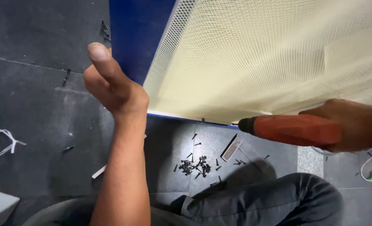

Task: The person assembles a blue metal screen frame by securing a white plastic spline and mesh using a power drill and a hammer. They repeatedly drive screws into the frame, tap the spline into place, and adjust the mesh tension.

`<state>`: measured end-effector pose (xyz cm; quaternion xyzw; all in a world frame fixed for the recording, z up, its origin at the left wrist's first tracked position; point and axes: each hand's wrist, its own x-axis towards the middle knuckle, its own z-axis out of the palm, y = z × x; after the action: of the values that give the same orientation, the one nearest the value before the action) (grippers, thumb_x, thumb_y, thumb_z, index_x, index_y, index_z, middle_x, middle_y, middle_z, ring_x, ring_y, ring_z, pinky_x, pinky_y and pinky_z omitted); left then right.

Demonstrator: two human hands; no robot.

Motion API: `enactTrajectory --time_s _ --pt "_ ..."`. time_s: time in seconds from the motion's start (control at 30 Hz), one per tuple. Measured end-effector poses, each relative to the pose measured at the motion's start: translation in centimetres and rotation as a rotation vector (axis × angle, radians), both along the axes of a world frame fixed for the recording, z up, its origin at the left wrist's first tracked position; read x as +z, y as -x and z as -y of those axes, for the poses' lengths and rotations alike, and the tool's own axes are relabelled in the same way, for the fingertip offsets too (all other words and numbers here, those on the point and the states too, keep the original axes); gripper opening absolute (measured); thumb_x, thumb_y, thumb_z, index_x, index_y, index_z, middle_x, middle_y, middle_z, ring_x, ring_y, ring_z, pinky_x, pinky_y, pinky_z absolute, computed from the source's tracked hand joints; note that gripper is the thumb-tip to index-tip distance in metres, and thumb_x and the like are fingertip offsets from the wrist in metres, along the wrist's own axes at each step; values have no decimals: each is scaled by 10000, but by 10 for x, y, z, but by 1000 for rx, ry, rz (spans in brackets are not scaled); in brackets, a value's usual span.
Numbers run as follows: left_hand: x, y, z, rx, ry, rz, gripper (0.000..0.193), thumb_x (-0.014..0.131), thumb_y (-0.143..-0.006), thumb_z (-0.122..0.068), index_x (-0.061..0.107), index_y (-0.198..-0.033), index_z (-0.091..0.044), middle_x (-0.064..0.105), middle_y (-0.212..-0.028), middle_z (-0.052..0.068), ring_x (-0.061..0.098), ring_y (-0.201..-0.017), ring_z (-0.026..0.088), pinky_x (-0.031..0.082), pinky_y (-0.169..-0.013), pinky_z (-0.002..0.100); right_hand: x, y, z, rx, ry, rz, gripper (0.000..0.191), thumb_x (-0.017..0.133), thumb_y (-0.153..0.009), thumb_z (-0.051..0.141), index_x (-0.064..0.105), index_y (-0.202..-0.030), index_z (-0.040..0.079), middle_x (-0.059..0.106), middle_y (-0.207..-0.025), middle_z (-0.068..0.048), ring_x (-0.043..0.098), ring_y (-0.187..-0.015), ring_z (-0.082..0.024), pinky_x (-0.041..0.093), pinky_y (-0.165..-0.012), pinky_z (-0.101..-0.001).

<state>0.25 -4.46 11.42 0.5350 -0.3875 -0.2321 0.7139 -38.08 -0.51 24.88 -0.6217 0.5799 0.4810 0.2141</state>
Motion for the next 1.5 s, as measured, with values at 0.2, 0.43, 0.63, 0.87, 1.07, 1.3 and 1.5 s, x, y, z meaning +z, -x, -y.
enactTrajectory --time_s 0.2,0.43,0.63,0.87,1.07,1.3,1.5 --pt "10 6 -5 -9 41 -6 873 262 -1088 -768 381 -621 -40 440 -581 -15 406 -567 106 323 -581 328 5 -2 -1 99 13 33 324 853 -701 280 690 -979 239 826 -760 29 808 -726 -169 642 -773 -350" --pt "16 9 -9 -5 49 0 864 270 -1084 -768 381 -607 -56 459 -566 -22 434 -541 92 342 -575 301 8 -4 2 167 20 48 343 840 -694 286 670 -990 257 821 -789 42 809 -762 -176 618 -801 -359" --pt "17 8 -12 -24 79 -1 865 281 -1096 -754 377 -609 -45 450 -568 -17 418 -540 98 330 -582 303 14 -15 -2 144 59 -21 305 826 -725 296 691 -996 259 812 -807 29 797 -827 -198 600 -840 -376" --pt "21 11 -17 -29 107 32 861 251 -1103 -707 413 -596 -30 453 -565 -8 407 -541 110 309 -573 307 11 -17 -5 248 -28 -77 552 797 -757 291 605 -1267 378 788 -897 90 803 -859 -125 644 -858 -349" --pt "18 9 -18 -26 97 37 863 243 -1105 -711 441 -603 -38 470 -573 -13 430 -547 107 349 -602 300 11 0 -8 133 32 6 424 845 -730 333 684 -1120 294 818 -848 38 804 -827 -173 631 -861 -367" --pt "8 -1 -18 -75 95 -35 827 267 -1075 -748 375 -606 -75 496 -577 -15 482 -528 112 418 -621 278 4 2 -13 21 48 10 439 869 -720 357 689 -1110 267 833 -831 22 809 -810 -186 612 -879 -372" --pt "0 -2 -15 -65 60 -62 824 281 -1062 -762 425 -663 -56 538 -643 4 523 -622 129 428 -664 291 1 -4 9 505 -69 97 794 644 -889 340 298 -1602 362 776 -951 54 769 -823 -133 645 -777 -327"
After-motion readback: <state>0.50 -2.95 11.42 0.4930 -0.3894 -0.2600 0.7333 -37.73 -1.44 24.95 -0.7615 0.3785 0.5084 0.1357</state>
